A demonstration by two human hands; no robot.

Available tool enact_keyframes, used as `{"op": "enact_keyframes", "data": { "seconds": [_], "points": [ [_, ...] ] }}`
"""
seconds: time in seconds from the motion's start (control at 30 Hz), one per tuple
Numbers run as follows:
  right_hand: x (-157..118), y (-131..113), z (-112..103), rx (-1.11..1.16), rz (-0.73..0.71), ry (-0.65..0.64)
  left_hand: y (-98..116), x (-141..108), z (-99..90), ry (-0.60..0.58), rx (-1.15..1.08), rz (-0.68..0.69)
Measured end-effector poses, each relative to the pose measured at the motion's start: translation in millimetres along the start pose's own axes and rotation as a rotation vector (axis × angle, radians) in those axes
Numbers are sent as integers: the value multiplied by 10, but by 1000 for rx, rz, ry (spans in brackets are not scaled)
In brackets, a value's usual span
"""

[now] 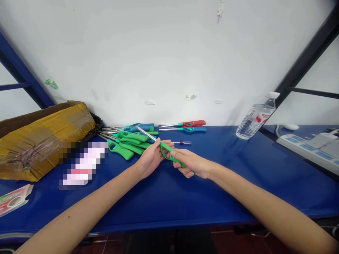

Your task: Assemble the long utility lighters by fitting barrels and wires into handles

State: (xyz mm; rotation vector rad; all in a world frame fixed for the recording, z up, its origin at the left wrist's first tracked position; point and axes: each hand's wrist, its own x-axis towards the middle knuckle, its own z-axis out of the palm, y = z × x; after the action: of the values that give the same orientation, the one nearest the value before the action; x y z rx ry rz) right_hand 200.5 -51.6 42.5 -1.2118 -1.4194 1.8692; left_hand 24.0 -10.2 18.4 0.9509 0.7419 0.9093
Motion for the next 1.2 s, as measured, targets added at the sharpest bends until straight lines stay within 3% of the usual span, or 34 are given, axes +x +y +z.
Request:
{"op": "enact_keyframes", "data": {
  "seconds": [0.47,0.67,0.97,1.2],
  "points": [
    [104,52,-65,69,-17,6,-1,11,-35,-16,33,-7],
    [81,9,-129,278,-18,-159,33,-5,-3,-6,-1,10],
    [90,27,-112,403,33,-199,17,1,-30,-7,54,59],
    [44,-22,-36,283,64,-65,33,-33,35,13,-1,36]
  ]
}}
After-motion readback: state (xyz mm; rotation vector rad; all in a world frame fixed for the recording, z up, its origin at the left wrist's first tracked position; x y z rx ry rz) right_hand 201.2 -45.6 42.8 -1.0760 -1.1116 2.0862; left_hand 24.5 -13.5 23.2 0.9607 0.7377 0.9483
